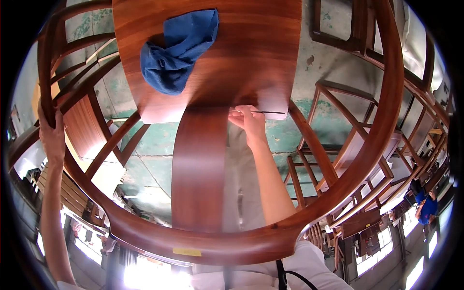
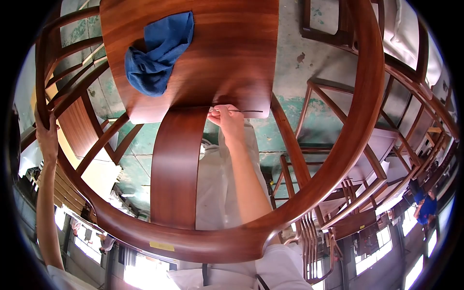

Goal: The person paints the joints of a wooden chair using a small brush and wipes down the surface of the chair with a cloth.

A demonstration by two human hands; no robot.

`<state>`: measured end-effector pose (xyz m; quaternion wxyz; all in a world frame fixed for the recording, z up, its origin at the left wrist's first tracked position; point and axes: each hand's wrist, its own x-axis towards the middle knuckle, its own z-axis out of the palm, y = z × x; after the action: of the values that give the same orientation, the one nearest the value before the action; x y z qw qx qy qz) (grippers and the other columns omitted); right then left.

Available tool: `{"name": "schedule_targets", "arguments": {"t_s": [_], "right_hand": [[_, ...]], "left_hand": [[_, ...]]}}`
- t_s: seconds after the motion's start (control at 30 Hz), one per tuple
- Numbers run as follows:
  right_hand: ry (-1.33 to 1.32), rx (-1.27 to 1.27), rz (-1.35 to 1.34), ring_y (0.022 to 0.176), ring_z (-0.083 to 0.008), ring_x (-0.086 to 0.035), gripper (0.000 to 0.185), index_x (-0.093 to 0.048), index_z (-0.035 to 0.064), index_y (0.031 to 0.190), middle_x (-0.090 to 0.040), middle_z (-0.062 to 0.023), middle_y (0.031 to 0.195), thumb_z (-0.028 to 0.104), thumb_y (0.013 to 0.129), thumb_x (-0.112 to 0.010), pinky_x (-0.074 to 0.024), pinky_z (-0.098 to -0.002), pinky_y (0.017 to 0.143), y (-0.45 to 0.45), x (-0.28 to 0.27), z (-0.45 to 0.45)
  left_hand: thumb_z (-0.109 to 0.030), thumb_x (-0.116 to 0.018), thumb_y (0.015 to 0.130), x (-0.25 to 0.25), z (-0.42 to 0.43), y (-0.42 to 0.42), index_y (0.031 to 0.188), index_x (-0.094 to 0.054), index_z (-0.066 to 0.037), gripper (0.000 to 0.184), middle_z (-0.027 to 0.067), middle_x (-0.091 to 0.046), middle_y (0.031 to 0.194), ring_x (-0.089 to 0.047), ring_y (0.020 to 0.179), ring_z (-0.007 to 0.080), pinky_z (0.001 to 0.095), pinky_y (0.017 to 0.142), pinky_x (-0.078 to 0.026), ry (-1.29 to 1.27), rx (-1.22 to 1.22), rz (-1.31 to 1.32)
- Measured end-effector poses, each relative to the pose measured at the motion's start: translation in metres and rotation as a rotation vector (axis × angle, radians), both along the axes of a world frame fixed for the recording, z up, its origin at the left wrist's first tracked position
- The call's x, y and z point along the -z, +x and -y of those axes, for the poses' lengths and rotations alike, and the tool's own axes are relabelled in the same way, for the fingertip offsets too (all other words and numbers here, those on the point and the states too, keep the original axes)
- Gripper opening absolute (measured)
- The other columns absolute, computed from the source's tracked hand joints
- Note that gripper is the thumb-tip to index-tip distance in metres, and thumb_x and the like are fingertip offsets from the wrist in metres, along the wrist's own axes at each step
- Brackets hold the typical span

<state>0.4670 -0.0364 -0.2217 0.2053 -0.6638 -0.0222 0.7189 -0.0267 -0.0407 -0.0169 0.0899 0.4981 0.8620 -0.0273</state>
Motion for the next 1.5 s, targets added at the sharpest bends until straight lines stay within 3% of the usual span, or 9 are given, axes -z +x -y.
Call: {"name": "schedule_targets", "arguments": {"t_s": [0.2, 0.6, 1.2, 1.3, 1.4, 1.5], "right_hand": [[-0.012, -0.087, 0.011, 0.088, -0.028, -0.07, 0.018, -0.061, -0.0058, 0.093, -0.065, -0.016, 0.093, 0.011, 0.091, -0.056, -0.0602, -0.0361, 0.087, 0.001, -0.004, -0.001], [0.032, -0.097, 0.0, 0.085, -0.027, -0.07, 0.018, -0.061, -0.0069, 0.09, -0.066, -0.0189, 0.09, 0.01, 0.09, -0.054, -0.0613, -0.035, 0.083, 0.002, -0.006, -0.002], [0.016, -0.116, -0.003, 0.087, -0.0273, -0.071, 0.018, -0.06, -0.0055, 0.09, -0.065, -0.0162, 0.089, 0.012, 0.089, -0.057, -0.0594, -0.0335, 0.086, 0.003, -0.01, -0.003], [-0.005, 0.02, 0.013, 0.08, -0.0215, -0.07, 0.017, -0.062, -0.0068, 0.087, -0.066, -0.0131, 0.081, 0.01, 0.087, -0.061, -0.0618, -0.0308, 0.078, -0.002, -0.006, -0.003], [-0.006, 0.001, 0.013, 0.081, -0.0219, -0.07, 0.017, -0.062, -0.0073, 0.09, -0.065, -0.013, 0.08, 0.009, 0.088, -0.061, -0.062, -0.0319, 0.078, -0.003, 0.0, -0.002], [0.031, -0.014, 0.02, 0.079, -0.0217, -0.07, 0.017, -0.062, -0.0084, 0.091, -0.066, -0.0136, 0.081, 0.008, 0.088, -0.061, -0.0624, -0.0318, 0.075, -0.003, 0.001, -0.002]], "left_hand": [[-0.022, -0.053, 0.102, -0.003, -0.006, 0.011, 0.15, -0.033, -0.019, 0.052, 0.0084, -0.067, 0.098, -0.065, 0.074, 0.0151, 0.0343, 0.069, -0.056, -0.004, -0.024, 0.002], [-0.023, -0.052, 0.102, -0.002, -0.002, 0.004, 0.151, -0.032, -0.019, 0.053, 0.0089, -0.067, 0.099, -0.065, 0.074, 0.0154, 0.0354, 0.069, -0.056, -0.031, -0.023, -0.01], [-0.024, -0.053, 0.102, -0.003, -0.004, 0.003, 0.151, -0.033, -0.02, 0.054, 0.011, -0.069, 0.104, -0.067, 0.075, 0.0173, 0.0358, 0.068, -0.056, -0.041, -0.043, -0.016], [-0.025, -0.053, 0.102, -0.004, -0.004, 0.005, 0.151, -0.033, -0.02, 0.053, 0.0114, -0.069, 0.105, -0.068, 0.076, 0.0185, 0.0368, 0.069, -0.057, -0.062, -0.053, -0.041], [-0.033, -0.051, 0.103, -0.004, -0.005, 0.009, 0.15, -0.033, -0.017, 0.053, 0.0137, -0.069, 0.104, -0.067, 0.073, 0.0197, 0.0382, 0.072, -0.057, -0.036, -0.025, -0.037], [-0.033, -0.051, 0.103, -0.004, -0.004, 0.006, 0.15, -0.034, -0.016, 0.053, 0.0136, -0.069, 0.104, -0.066, 0.073, 0.0199, 0.0381, 0.072, -0.057, -0.047, -0.027, -0.028]]}}
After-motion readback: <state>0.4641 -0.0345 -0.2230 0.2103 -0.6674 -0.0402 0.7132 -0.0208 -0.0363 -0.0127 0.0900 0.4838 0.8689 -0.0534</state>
